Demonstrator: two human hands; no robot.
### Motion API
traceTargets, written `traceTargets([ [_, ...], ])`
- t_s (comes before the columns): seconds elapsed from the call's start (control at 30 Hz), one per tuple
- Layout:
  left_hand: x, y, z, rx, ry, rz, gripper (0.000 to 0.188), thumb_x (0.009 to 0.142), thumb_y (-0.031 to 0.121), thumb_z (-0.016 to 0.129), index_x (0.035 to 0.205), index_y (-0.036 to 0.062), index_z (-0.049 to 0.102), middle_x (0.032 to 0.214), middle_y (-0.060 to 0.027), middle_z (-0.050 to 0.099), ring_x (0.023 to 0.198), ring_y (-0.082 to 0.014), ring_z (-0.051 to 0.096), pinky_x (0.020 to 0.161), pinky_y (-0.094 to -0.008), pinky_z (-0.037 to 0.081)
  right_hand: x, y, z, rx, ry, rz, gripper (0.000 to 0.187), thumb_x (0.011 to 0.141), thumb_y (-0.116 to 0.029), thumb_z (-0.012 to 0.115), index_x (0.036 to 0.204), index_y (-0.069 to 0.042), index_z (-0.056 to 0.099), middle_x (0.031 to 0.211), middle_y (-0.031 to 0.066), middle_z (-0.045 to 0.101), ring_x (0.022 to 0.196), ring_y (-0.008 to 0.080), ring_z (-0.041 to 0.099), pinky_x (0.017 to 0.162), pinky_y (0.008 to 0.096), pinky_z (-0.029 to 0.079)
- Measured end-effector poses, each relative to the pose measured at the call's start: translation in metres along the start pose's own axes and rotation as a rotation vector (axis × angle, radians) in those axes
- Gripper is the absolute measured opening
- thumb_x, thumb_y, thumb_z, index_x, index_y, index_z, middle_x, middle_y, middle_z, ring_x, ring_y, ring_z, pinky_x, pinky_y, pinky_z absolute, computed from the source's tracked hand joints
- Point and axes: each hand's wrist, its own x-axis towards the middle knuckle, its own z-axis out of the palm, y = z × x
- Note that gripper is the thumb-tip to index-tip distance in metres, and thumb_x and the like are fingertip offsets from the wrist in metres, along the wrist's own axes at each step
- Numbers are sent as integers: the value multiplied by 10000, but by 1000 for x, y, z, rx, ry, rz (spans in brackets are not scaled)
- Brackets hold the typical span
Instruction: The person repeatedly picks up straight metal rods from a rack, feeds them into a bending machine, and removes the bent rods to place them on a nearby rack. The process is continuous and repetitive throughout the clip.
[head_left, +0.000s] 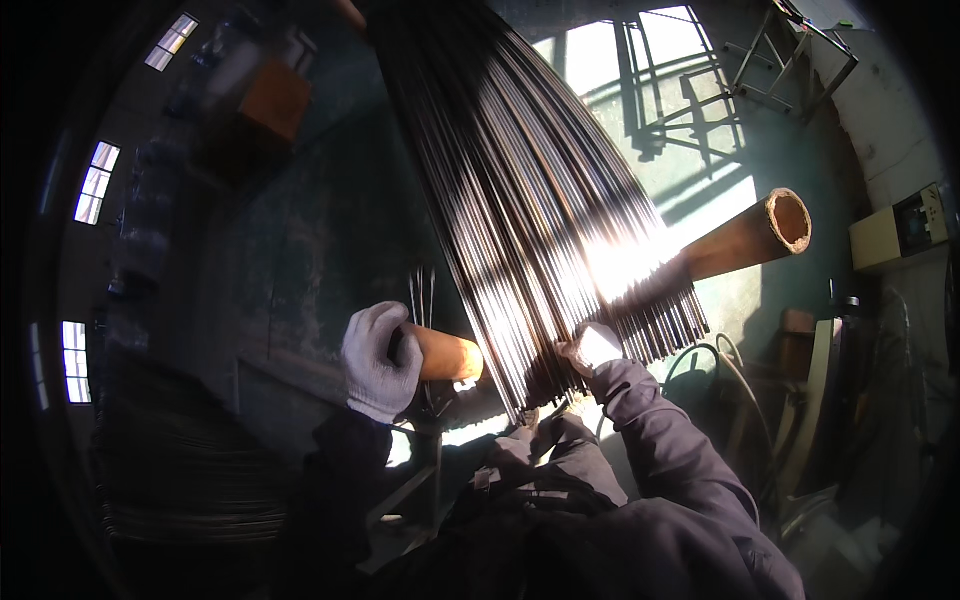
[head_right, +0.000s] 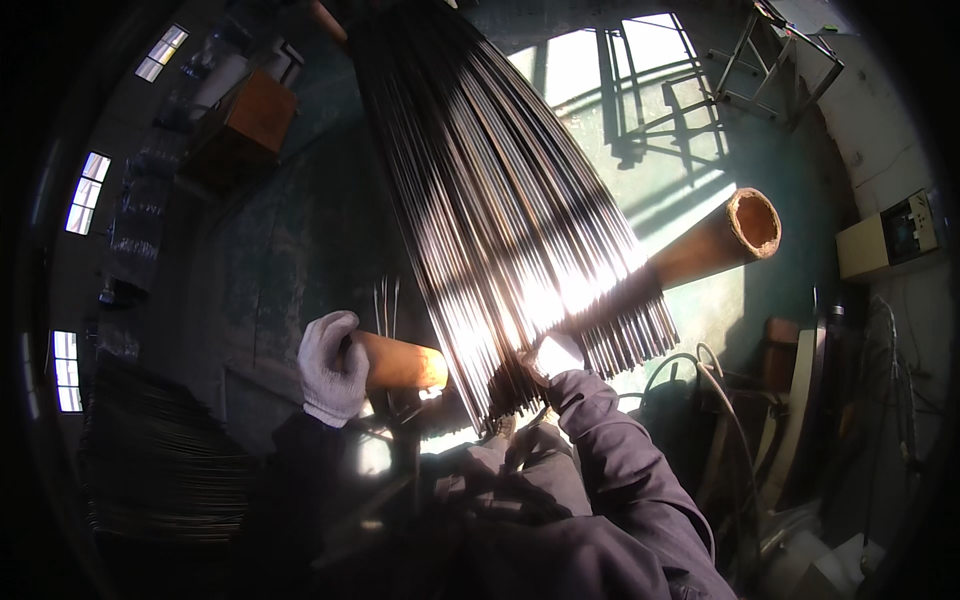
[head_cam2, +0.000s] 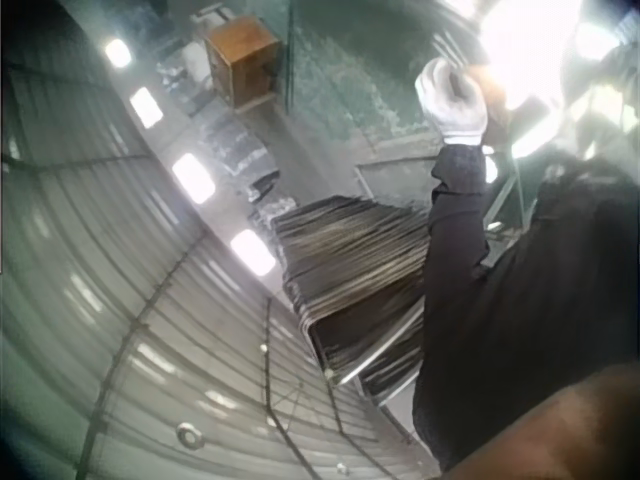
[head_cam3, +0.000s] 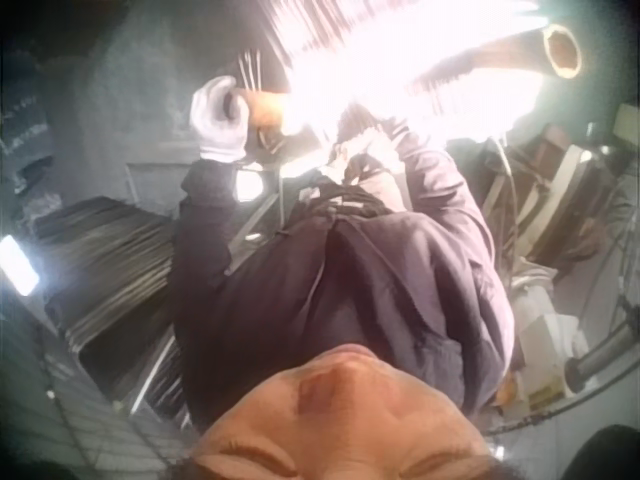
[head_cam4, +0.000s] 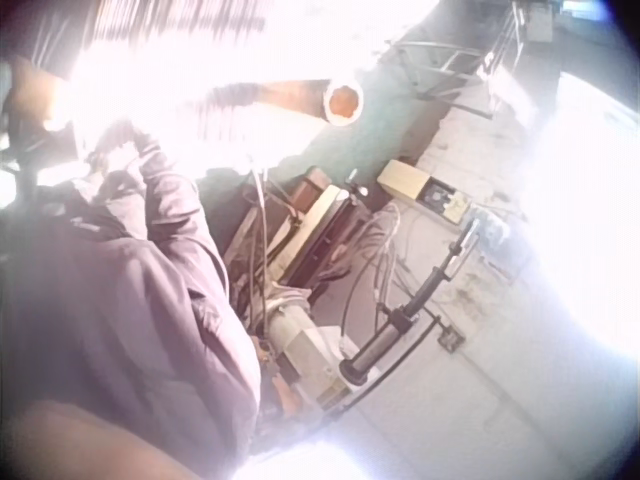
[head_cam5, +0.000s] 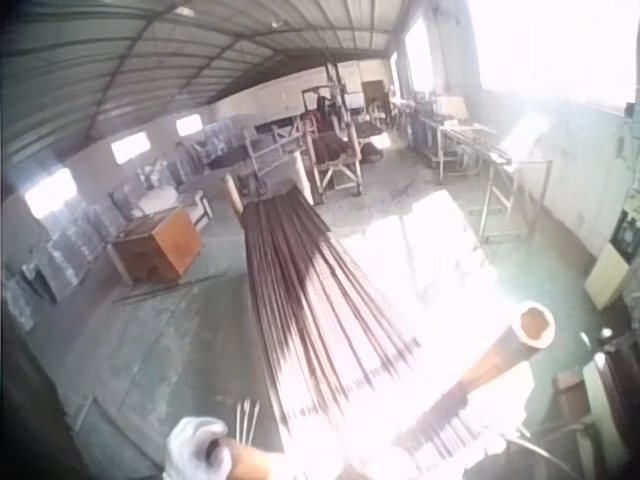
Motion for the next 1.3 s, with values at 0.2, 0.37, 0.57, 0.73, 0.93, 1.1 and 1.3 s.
traceTargets([
  [0.2, 1, 26, -1, 361, -27, 1, 292, 869, 60, 712, 1157, 13, 710, 1219, -186, 724, 1181, -405, 676, 1086, -518, 524, -16, -14, -17, 2, -61, 106, 630, 964, -556, 802, 1051, 68, 779, 920, 285, 777, 894, 424, 772, 850, 483, 609],
  [0.37, -26, 94, 23, 158, -185, 213, 250, 858, 140, 731, 1094, 58, 744, 1162, -142, 733, 1194, -379, 666, 1179, -572, 461, -44, -8, -12, -95, 192, 131, 582, 1010, -554, 732, 1112, 17, 776, 1063, 298, 778, 1058, 458, 757, 967, 506, 589],
  [0.57, -95, 102, 101, -611, -510, -254, 201, 940, 159, 790, 1057, -4, 771, 905, -142, 777, 891, -274, 777, 801, -376, 600, -146, -4, -27, -125, 215, 96, 522, 1057, -520, 697, 1030, -2, 755, 949, 238, 754, 924, 415, 742, 839, 482, 572],
  [0.73, -94, 31, 168, -1249, -522, -946, 168, 1084, 235, 722, 1150, 82, 741, 885, 1, 678, 794, -117, 650, 712, -293, 536, -357, -2, -3, -109, 358, 303, 501, 1026, -493, 766, 895, -11, 742, 736, 178, 691, 658, 352, 700, 631, 462, 539],
  [0.93, -83, 42, 207, -1697, -551, -1434, 234, 1137, 300, 596, 1100, 75, 649, 1017, -138, 721, 936, -287, 690, 909, -463, 605, -659, -9, 86, -252, 53, 1095, 420, 893, -520, 755, 1061, -154, 875, 976, 167, 826, 972, 389, 800, 871, 503, 632],
  [1.1, -122, 71, 197, -1826, -667, -1442, 127, 1105, 173, 605, 1053, 61, 579, 941, -117, 652, 842, -292, 657, 757, -437, 581, -732, 11, 191, -298, 679, 944, 335, 757, -437, 809, 843, -114, 798, 826, 177, 760, 820, 420, 757, 737, 525, 597],
  [1.3, -106, 168, 107, -1783, -676, -1495, 71, 1063, 28, 542, 1010, 16, 587, 896, -146, 589, 846, -305, 593, 867, -478, 551, -739, 51, 200, -490, 802, 948, 356, 852, -396, 769, 694, -87, 689, 672, 159, 666, 700, 419, 697, 694, 558, 537],
])
